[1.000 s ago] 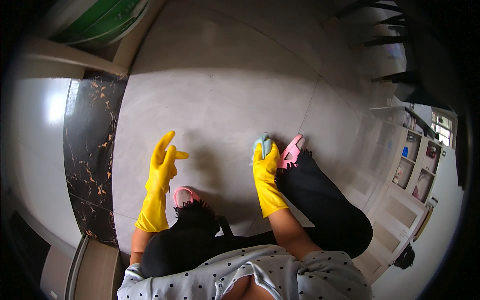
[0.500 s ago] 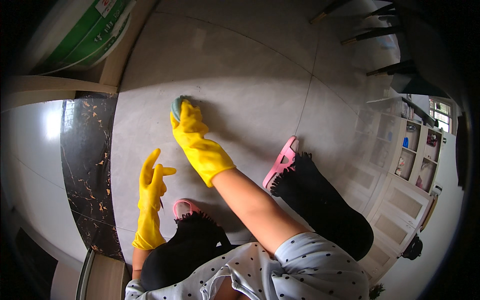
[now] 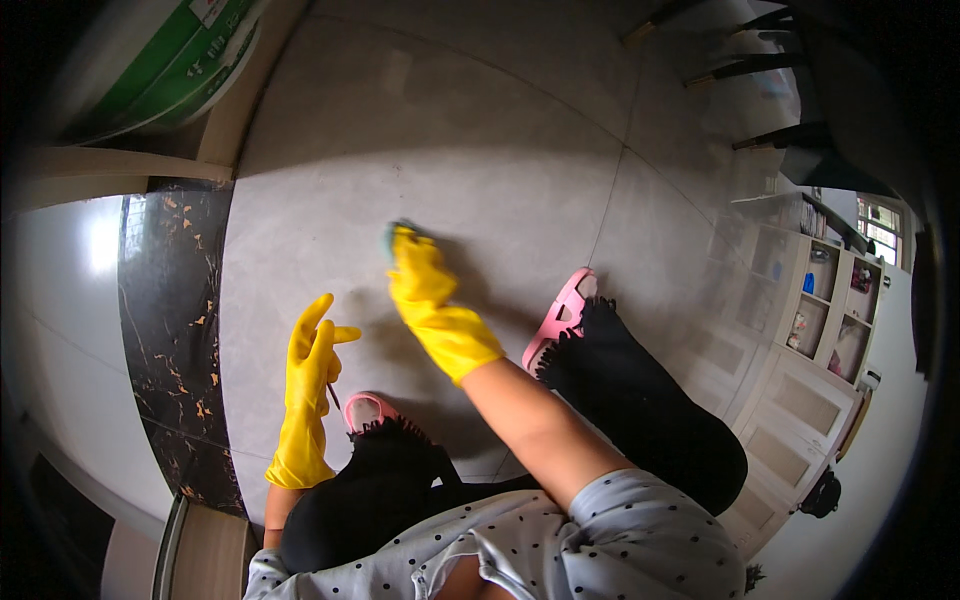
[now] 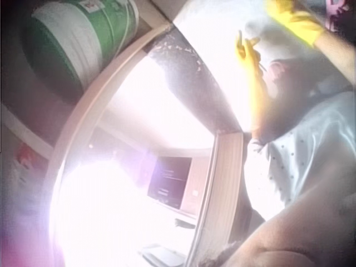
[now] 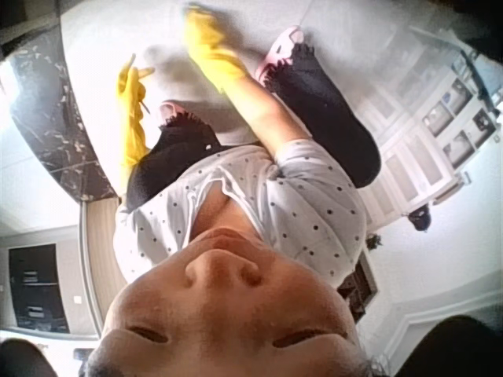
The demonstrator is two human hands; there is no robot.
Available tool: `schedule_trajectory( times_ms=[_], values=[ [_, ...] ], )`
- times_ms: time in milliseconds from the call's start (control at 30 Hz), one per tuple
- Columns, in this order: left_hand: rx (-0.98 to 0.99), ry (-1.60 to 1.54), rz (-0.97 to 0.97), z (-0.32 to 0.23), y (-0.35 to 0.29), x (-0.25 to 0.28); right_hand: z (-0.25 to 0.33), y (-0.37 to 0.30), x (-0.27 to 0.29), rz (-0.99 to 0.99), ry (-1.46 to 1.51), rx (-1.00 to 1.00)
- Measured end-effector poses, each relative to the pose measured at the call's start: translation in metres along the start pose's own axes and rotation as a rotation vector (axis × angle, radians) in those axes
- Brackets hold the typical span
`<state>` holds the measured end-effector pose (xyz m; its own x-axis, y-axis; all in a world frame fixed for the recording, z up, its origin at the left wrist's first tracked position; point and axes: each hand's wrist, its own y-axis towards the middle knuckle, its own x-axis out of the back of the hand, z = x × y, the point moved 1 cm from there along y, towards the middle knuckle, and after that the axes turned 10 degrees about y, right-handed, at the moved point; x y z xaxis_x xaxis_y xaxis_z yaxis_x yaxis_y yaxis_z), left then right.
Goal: The person kneels on the floor and uses a cloth and a scraper to clean the tiled surface. They wipe the floor with the cloth and use the scraper to remove stuck debris, then walk to another room.
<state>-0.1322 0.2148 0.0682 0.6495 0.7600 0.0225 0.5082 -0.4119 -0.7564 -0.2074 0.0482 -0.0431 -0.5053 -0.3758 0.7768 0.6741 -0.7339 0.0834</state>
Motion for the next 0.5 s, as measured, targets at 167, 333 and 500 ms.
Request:
schedule_trajectory(
  times_ms=[167,333,500],
  values=[
    [-0.037,0.006,-0.026,-0.001,0.000,0.008,0.026,0.011,0.007,-0.131,0.107,0.023],
    [0.013,-0.005,-0.016,0.008,-0.007,0.008,-0.088,-0.056,0.110,-0.178,0.007,0.097],
    [0.025,0.012,0.047,0.005,-0.008,-0.006,-0.100,-0.062,0.088,-0.041,-0.353,0.031]
  ],
)
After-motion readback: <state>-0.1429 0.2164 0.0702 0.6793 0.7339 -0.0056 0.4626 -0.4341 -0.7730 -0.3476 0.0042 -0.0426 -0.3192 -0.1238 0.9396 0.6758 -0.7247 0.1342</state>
